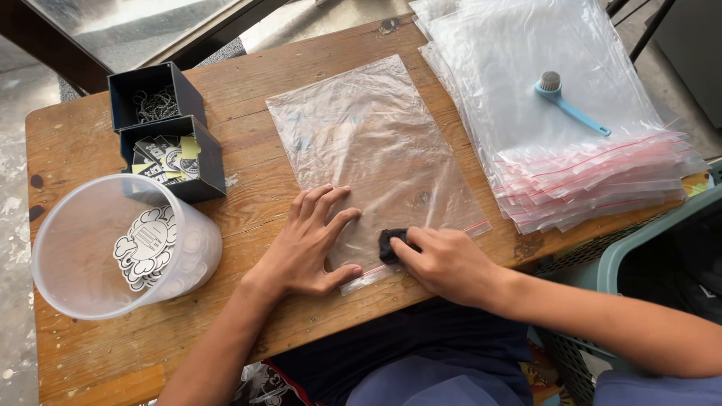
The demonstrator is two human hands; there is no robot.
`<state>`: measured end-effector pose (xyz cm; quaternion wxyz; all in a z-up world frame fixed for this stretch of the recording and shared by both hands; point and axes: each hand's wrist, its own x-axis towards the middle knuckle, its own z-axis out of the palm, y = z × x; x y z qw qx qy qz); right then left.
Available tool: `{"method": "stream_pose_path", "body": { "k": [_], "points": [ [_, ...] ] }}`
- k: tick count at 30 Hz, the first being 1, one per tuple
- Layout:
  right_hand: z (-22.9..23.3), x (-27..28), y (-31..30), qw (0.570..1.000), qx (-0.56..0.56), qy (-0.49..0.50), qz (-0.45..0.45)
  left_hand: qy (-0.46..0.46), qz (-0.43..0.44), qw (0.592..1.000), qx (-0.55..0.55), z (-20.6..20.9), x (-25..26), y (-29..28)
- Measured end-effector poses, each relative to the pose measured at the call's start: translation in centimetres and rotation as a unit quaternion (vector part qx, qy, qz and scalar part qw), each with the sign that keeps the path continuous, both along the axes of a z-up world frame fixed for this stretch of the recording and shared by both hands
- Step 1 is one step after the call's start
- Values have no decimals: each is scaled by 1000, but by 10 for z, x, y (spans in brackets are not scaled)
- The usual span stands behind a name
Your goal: The person cleans a black fanny pack with a brush and cloth, attaches a bear-shaped keychain to the zipper, places the pack into a clear plastic bag, adds a sticker, and seals the bag. The finished package is then placed into a green basket.
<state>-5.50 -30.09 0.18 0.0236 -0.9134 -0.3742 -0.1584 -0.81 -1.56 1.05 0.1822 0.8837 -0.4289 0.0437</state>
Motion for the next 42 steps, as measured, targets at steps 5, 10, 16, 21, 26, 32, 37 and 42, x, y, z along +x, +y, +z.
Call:
{"method": "stream_pose_path", "body": {
  "k": [5, 10, 16, 21, 26, 32, 37, 42],
  "points": [
    [-2, -13, -59, 992, -52, -7, -117, 3, 0, 1000, -10, 1, 2, -1],
    [1, -11, -45, 986, -81, -18, -148, 44, 12, 997, -61, -2, 5, 0],
    [17, -30, 45, 952, 71, 215, 206, 137, -14, 977, -165, 3, 12, 6],
    [20, 30, 60, 959, 117, 159, 205, 227, 20, 947, -228, -1, 16, 16],
    [-4, 69, 84, 980, 132, 88, 116, 218, 34, 933, -285, -3, 23, 21],
    [9, 20, 91, 925, 115, 204, 299, 177, 30, 951, -252, -12, 30, 26],
    [19, 66, 97, 929, 157, 158, 294, 220, 44, 931, -288, -6, 27, 27],
    [-5, 94, 112, 974, 62, -3, 219, 233, 59, 918, -314, -7, 28, 27]
  ]
}}
